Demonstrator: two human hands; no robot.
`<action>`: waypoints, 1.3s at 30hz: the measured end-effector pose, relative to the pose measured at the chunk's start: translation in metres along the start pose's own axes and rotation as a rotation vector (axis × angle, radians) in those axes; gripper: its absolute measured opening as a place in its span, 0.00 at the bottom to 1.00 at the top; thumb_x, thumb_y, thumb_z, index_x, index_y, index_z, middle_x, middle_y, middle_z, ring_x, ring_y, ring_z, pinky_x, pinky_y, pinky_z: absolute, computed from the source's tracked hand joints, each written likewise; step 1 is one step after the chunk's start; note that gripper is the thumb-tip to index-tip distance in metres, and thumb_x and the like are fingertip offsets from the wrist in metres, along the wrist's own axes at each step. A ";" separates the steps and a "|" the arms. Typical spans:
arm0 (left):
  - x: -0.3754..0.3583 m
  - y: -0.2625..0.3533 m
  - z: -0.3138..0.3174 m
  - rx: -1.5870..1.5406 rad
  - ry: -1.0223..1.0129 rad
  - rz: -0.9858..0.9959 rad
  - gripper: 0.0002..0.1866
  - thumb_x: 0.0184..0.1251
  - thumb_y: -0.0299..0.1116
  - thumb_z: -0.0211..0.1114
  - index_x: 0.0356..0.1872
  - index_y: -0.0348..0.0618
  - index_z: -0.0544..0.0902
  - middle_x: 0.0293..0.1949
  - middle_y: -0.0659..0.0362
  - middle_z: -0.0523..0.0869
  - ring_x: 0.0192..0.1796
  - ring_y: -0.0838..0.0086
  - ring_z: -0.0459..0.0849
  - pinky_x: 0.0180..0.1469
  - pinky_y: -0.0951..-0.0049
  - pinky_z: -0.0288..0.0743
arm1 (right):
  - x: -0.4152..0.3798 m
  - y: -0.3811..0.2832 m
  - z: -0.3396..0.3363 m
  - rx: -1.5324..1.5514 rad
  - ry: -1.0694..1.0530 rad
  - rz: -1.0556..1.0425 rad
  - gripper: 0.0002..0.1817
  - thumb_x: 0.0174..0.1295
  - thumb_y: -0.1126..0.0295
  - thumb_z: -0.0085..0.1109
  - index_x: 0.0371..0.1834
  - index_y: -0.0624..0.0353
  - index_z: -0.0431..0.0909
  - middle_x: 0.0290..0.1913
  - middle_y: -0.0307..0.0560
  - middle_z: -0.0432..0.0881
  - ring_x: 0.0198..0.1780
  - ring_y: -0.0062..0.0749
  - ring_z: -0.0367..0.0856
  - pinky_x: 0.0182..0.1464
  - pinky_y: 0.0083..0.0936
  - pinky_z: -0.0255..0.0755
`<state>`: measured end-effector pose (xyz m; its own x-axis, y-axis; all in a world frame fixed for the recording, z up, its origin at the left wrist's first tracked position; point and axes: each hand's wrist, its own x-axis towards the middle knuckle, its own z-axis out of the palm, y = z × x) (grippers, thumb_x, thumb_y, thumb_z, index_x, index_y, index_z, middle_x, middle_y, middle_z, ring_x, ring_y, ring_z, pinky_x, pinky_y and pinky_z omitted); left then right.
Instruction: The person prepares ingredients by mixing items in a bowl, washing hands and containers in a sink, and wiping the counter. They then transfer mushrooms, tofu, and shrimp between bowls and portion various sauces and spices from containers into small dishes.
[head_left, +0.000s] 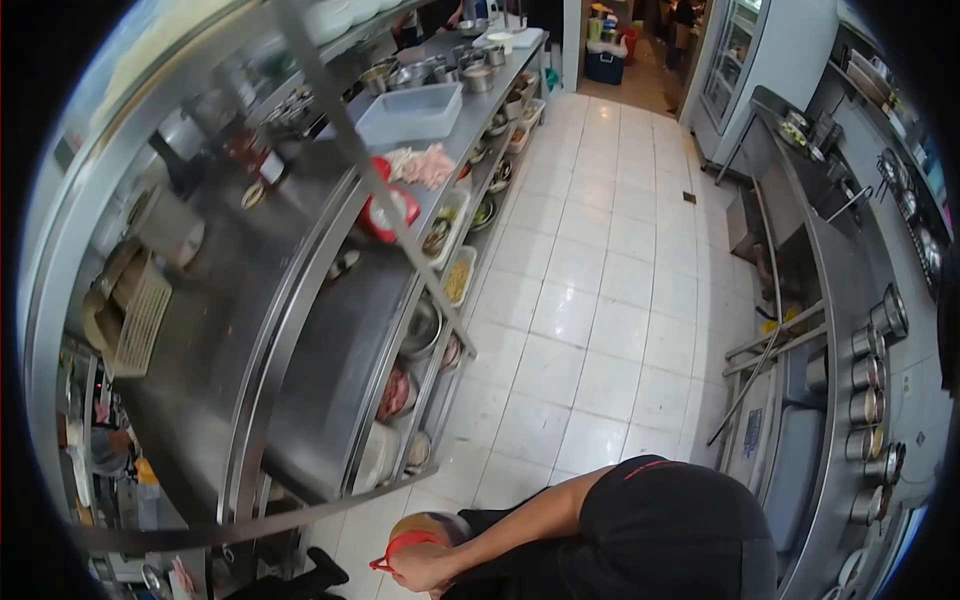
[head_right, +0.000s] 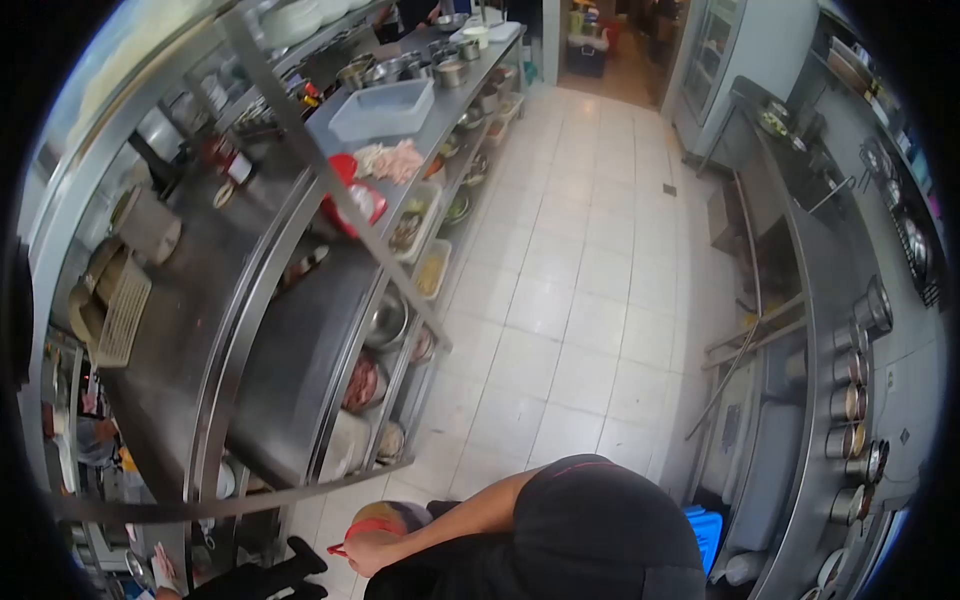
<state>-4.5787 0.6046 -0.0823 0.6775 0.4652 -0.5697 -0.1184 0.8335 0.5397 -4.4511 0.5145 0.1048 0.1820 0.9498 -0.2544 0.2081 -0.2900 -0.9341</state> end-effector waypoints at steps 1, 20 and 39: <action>0.013 -0.012 0.034 0.027 -0.070 -0.033 0.41 0.79 0.66 0.50 0.82 0.51 0.64 0.78 0.53 0.72 0.77 0.55 0.73 0.78 0.48 0.68 | -0.015 0.001 -0.033 -0.014 0.008 0.005 0.16 0.67 0.64 0.58 0.35 0.70 0.85 0.31 0.68 0.86 0.36 0.66 0.89 0.39 0.57 0.80; 0.556 -0.148 0.845 0.465 -0.312 -0.029 0.14 0.81 0.40 0.62 0.36 0.41 0.79 0.29 0.57 0.81 0.32 0.67 0.86 0.32 0.65 0.82 | -0.229 0.104 -0.806 0.079 1.082 0.183 0.22 0.74 0.55 0.62 0.33 0.66 0.83 0.24 0.57 0.80 0.29 0.41 0.82 0.37 0.42 0.73; 0.684 -0.199 1.064 0.752 0.124 0.852 0.11 0.82 0.29 0.61 0.59 0.39 0.79 0.39 0.60 0.85 0.33 0.79 0.82 0.34 0.77 0.77 | -0.163 0.247 -1.425 0.283 1.046 0.109 0.15 0.70 0.64 0.68 0.26 0.61 0.81 0.19 0.29 0.71 0.19 0.13 0.62 0.22 0.21 0.53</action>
<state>-3.3196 0.4397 0.0806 0.5040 0.8547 0.1245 -0.0123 -0.1371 0.9905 -3.0600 0.1217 0.2720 0.9416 0.3125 -0.1253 -0.0632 -0.2016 -0.9774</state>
